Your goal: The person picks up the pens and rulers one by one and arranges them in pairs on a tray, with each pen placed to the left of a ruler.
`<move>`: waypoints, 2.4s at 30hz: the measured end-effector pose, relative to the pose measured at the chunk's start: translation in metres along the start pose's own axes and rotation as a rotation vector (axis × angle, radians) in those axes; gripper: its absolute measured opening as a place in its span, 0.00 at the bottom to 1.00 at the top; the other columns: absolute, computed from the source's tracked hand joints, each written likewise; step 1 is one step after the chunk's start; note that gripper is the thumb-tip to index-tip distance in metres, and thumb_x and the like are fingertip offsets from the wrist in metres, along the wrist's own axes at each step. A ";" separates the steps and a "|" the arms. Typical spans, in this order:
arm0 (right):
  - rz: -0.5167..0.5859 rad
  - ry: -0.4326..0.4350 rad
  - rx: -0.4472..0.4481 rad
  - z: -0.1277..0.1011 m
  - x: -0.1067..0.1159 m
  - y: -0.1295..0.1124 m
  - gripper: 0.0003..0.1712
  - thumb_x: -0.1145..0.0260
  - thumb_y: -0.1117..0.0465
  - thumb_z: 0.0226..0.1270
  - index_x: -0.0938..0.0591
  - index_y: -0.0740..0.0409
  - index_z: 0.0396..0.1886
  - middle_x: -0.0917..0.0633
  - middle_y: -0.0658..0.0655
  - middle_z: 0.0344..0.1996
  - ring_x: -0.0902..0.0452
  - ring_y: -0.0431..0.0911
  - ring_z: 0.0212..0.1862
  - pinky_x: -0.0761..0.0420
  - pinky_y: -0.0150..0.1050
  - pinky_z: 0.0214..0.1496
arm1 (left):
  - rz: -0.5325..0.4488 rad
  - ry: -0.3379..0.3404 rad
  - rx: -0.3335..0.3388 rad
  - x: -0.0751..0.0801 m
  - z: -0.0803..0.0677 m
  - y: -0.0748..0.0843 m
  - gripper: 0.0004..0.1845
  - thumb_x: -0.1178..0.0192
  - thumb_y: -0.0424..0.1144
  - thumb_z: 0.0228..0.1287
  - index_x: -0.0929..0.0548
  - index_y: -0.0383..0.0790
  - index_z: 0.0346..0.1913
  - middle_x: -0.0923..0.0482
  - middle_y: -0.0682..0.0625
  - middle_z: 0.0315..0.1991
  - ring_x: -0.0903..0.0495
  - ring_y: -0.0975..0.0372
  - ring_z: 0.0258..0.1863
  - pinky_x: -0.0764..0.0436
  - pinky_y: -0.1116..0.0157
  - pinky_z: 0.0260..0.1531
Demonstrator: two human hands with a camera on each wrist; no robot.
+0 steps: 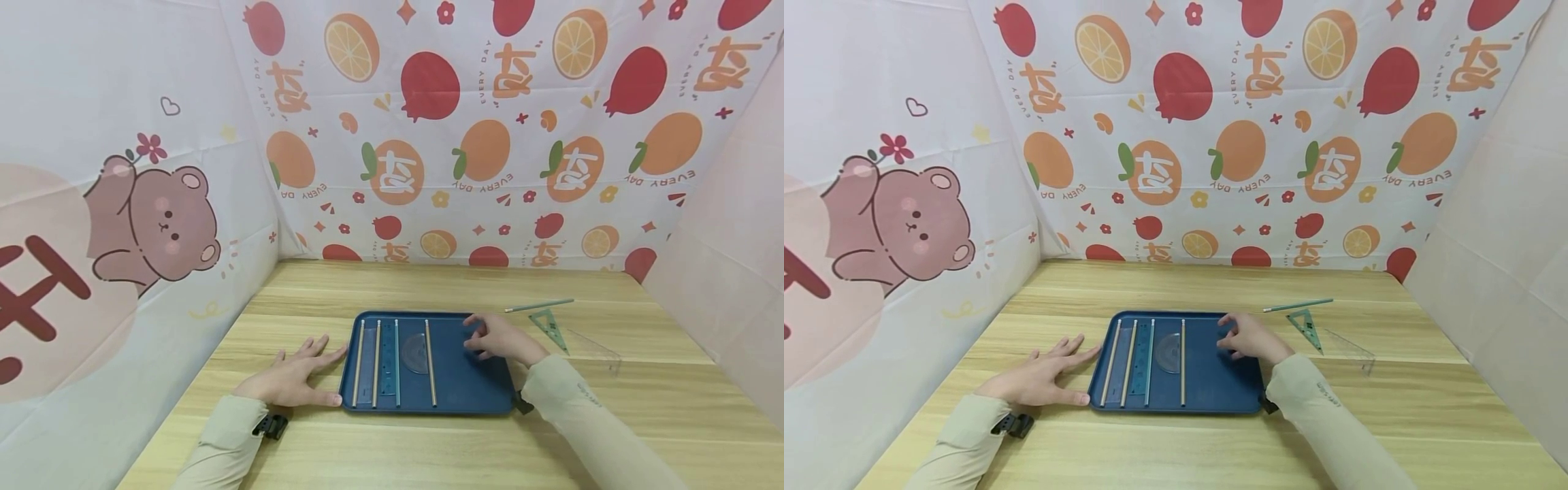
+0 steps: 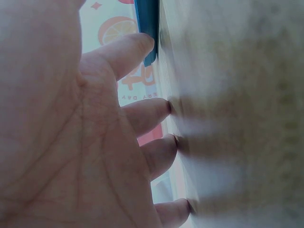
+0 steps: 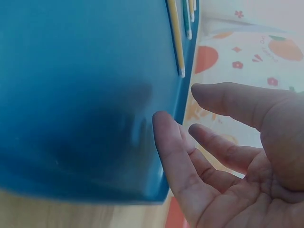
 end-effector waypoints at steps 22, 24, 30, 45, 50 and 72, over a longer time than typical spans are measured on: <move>-0.008 0.047 -0.062 -0.007 0.046 0.025 0.31 0.31 0.62 0.76 0.27 0.69 0.73 0.18 0.62 0.44 0.17 0.47 0.34 0.11 0.43 0.42 | 0.001 0.007 -0.012 0.000 -0.001 -0.001 0.52 0.28 0.68 0.62 0.37 0.57 0.85 0.55 0.31 0.88 0.58 0.29 0.86 0.62 0.15 0.69; -0.020 0.060 -0.076 -0.007 0.051 0.029 0.31 0.31 0.62 0.77 0.27 0.69 0.74 0.18 0.64 0.48 0.18 0.46 0.33 0.12 0.42 0.42 | 0.003 0.006 -0.012 0.000 0.000 -0.001 0.52 0.28 0.69 0.62 0.37 0.57 0.85 0.55 0.31 0.88 0.58 0.29 0.86 0.62 0.15 0.69; -0.025 0.076 -0.096 -0.009 0.064 0.039 0.33 0.32 0.63 0.76 0.28 0.72 0.74 0.18 0.69 0.53 0.16 0.47 0.35 0.11 0.43 0.43 | 0.010 0.007 -0.012 0.000 0.000 -0.001 0.52 0.29 0.69 0.62 0.37 0.57 0.85 0.55 0.31 0.88 0.58 0.29 0.86 0.61 0.15 0.69; -0.106 0.085 -0.113 -0.028 0.099 0.061 0.31 0.35 0.60 0.80 0.29 0.73 0.74 0.16 0.74 0.56 0.11 0.51 0.40 0.09 0.49 0.48 | 0.010 0.008 -0.002 0.000 0.001 -0.002 0.53 0.28 0.69 0.62 0.37 0.58 0.85 0.55 0.32 0.88 0.58 0.30 0.86 0.61 0.15 0.70; -0.112 0.092 -0.114 -0.036 0.112 0.075 0.32 0.34 0.59 0.79 0.28 0.74 0.73 0.17 0.75 0.54 0.13 0.50 0.37 0.10 0.44 0.43 | 0.016 0.006 -0.001 0.000 0.002 -0.002 0.53 0.28 0.69 0.61 0.37 0.58 0.85 0.55 0.32 0.88 0.57 0.31 0.86 0.61 0.15 0.70; -0.163 0.135 -0.052 -0.082 0.139 0.103 0.29 0.34 0.62 0.79 0.27 0.80 0.68 0.13 0.75 0.50 0.13 0.53 0.44 0.09 0.45 0.43 | 0.006 0.008 0.005 -0.001 0.003 -0.002 0.53 0.27 0.69 0.61 0.36 0.58 0.85 0.54 0.33 0.88 0.58 0.31 0.86 0.62 0.16 0.70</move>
Point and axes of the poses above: each hand's wrist, its own z-axis towards the middle knuckle, its own x-axis out of the back of the hand, y = z × x, the point moved 3 cm from there along z, towards the middle knuckle
